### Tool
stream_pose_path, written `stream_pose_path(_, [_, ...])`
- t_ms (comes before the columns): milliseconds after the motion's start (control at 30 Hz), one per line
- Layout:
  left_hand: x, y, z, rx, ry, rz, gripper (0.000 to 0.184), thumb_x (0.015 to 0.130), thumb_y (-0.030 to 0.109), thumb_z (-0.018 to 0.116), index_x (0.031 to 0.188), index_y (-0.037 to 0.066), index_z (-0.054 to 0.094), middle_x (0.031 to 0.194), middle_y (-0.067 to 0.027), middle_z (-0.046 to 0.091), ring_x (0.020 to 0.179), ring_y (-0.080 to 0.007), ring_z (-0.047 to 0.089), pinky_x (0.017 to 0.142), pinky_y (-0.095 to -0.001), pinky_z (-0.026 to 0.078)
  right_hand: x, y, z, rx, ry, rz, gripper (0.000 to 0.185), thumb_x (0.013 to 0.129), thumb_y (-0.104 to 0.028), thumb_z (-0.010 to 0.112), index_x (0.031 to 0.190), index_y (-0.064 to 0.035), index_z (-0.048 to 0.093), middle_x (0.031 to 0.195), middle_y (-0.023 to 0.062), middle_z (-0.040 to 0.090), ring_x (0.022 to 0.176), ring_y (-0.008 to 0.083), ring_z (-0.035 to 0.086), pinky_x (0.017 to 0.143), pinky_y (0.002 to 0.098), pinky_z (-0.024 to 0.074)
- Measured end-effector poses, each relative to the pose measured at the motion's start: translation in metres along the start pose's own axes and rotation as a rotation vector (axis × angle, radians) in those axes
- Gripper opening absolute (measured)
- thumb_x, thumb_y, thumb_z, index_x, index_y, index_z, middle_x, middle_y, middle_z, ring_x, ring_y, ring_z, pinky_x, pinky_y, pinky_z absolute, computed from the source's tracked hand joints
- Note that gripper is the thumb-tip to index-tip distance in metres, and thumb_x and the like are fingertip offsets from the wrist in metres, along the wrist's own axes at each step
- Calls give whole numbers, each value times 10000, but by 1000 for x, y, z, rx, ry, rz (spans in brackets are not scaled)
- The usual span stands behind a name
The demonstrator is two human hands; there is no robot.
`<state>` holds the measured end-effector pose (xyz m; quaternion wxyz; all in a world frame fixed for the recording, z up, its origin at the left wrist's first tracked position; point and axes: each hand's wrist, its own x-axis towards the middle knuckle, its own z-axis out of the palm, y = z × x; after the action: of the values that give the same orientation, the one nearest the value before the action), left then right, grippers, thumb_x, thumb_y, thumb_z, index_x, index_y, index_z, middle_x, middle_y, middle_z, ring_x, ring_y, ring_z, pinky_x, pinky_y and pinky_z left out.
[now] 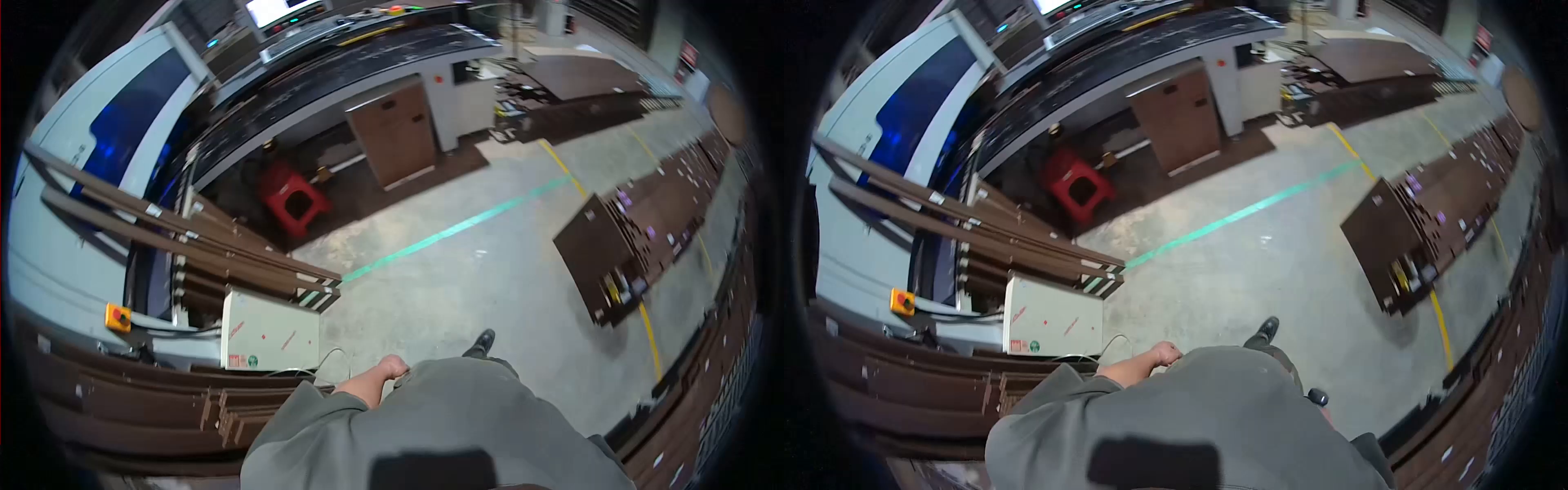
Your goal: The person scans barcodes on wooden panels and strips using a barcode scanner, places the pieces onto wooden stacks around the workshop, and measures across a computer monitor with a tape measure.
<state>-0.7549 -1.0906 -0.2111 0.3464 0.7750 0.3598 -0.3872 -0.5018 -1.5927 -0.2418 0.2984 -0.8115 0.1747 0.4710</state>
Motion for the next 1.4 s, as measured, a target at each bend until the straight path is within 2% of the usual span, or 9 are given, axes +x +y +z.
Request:
stream_pose_path(67, [38,-16,-9,239,20,101,412,896,391,541,1034,103,802,1165,-191,742,1103,-360,700,943,-449,554,54,-67,-32,-50,30,-53,344,908,-347,751,849,-25,645,686,95,608,627,231,593,595,415,452])
stream_pose_path(167, [23,21,-61,-1,211,-39,389,876,379,563,994,103,809,1109,-189,755,1065,-357,717,920,-455,560,103,-214,-74,12,146,-177,374,875,-364,775,752,-43,628,658,74,594,602,216,575,575,410,432])
stream_pose_path(367, [80,100,-113,38,52,-26,359,849,334,592,1025,98,797,1163,-194,734,1099,-381,697,918,-484,552,98,-496,-78,185,81,-590,262,914,-246,749,1077,-58,669,801,-3,641,673,104,601,584,289,458])
stream_pose_path(467, [135,116,-125,51,64,48,388,876,350,556,1062,101,788,1189,-193,725,1113,-381,689,929,-477,546,88,-563,-57,198,-5,-580,309,895,-321,783,1019,-53,691,811,8,648,690,110,580,606,317,451])
stream_pose_path(633, [211,160,-244,151,-47,122,434,919,396,515,1067,88,782,1205,-191,724,1159,-363,677,984,-458,530,166,-543,-49,-8,32,-476,326,881,-315,794,1018,-31,710,850,61,686,737,179,618,652,359,496])
stream_pose_path(1000, [441,251,-517,-223,233,55,452,822,397,656,1072,37,766,1120,-243,738,1057,-381,717,947,-430,556,147,-458,-96,472,270,194,427,866,-267,819,1179,-12,682,967,110,707,831,200,645,673,405,529])
stream_pose_path(1167, [515,329,-530,-221,183,186,446,838,426,664,1045,51,787,1042,-245,750,999,-364,734,905,-432,556,169,-524,-103,300,169,262,476,887,-370,758,1185,-4,703,1029,168,741,872,234,717,740,402,564])
stream_pose_path(1367, [482,426,-555,-214,55,267,322,872,324,686,971,38,796,816,-119,742,782,-206,694,742,-367,554,279,-635,-180,362,46,-173,421,887,-366,741,1113,-11,729,934,144,737,828,257,715,709,442,566])
stream_pose_path(1400, [486,430,-559,-193,69,343,304,868,295,685,954,24,794,800,-106,734,775,-189,681,730,-353,549,264,-702,-212,423,91,66,401,884,-339,766,1105,-6,729,899,126,728,799,243,702,687,438,560])
